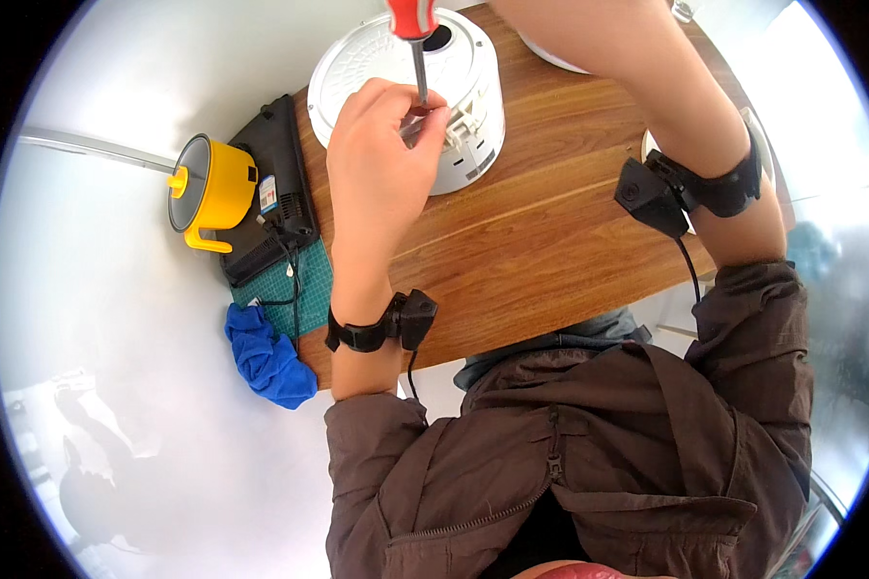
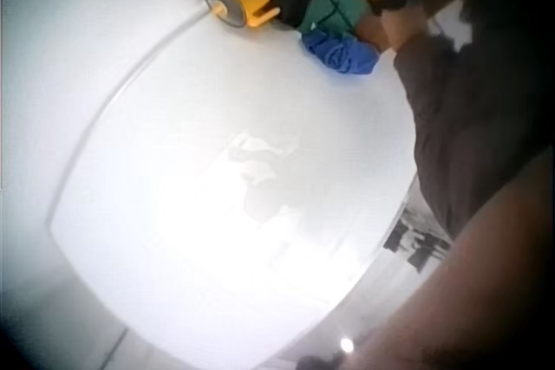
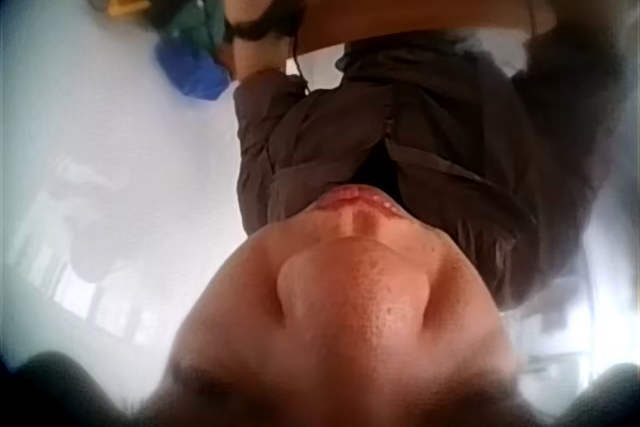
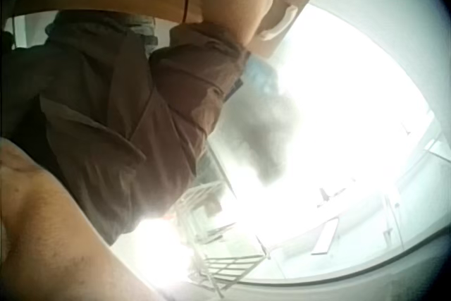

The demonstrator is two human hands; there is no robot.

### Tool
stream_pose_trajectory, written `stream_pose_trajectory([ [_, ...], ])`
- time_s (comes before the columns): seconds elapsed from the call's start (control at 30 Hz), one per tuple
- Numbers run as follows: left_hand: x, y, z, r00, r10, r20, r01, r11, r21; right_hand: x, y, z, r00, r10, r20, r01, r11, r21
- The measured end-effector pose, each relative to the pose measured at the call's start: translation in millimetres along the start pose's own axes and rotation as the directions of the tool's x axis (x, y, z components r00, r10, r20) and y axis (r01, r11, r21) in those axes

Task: The person assembles a white rice cooker by hand, using a screwdriver to remove and reinsert screws on the lid. They place a small plastic ring into the lid opening, attach a latch mechanism, and secure the lid with screws. The person then wipes the lid with a white cloth.

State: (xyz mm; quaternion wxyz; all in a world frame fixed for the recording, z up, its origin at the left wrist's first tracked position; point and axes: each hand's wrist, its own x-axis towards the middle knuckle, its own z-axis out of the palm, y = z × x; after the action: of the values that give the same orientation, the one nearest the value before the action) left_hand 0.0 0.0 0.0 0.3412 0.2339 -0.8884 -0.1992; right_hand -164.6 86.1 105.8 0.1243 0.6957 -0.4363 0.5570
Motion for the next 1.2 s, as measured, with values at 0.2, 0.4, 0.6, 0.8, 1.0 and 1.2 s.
stream_pose_trajectory([
  [0.2, 14.8, 2.9, -6.2, 0.984, 0.116, 0.139, -0.135, 0.98, 0.143, -11.3, 23.0, -26.7, 0.968, 0.222, -0.118, -0.156, 0.898, 0.411],
  [0.4, 40.9, 9.6, -20.7, 0.895, 0.192, 0.403, -0.325, 0.899, 0.294, -40.9, 22.1, -36.1, 0.87, 0.378, -0.316, -0.255, 0.894, 0.368],
  [0.6, 67.7, 11.5, -25.4, 0.776, 0.13, 0.617, -0.357, 0.897, 0.259, -68.1, 25.4, -42.0, 0.758, 0.564, -0.328, -0.324, 0.762, 0.56],
  [0.8, 75.4, 16.7, -30.2, 0.738, 0.106, 0.666, -0.378, 0.883, 0.278, -82.9, 54.1, -26.1, 0.717, 0.571, -0.401, -0.226, 0.734, 0.64],
  [1.0, 77.2, 21.9, -23.2, 0.724, -0.031, 0.689, -0.314, 0.875, 0.369, -86.6, 80.9, -20.7, 0.758, 0.479, -0.443, -0.02, 0.695, 0.719],
  [1.2, 75.9, 24.0, -22.5, 0.715, -0.144, 0.684, -0.217, 0.884, 0.414, -86.4, 96.4, -25.5, 0.741, 0.468, -0.483, 0.012, 0.709, 0.705],
])
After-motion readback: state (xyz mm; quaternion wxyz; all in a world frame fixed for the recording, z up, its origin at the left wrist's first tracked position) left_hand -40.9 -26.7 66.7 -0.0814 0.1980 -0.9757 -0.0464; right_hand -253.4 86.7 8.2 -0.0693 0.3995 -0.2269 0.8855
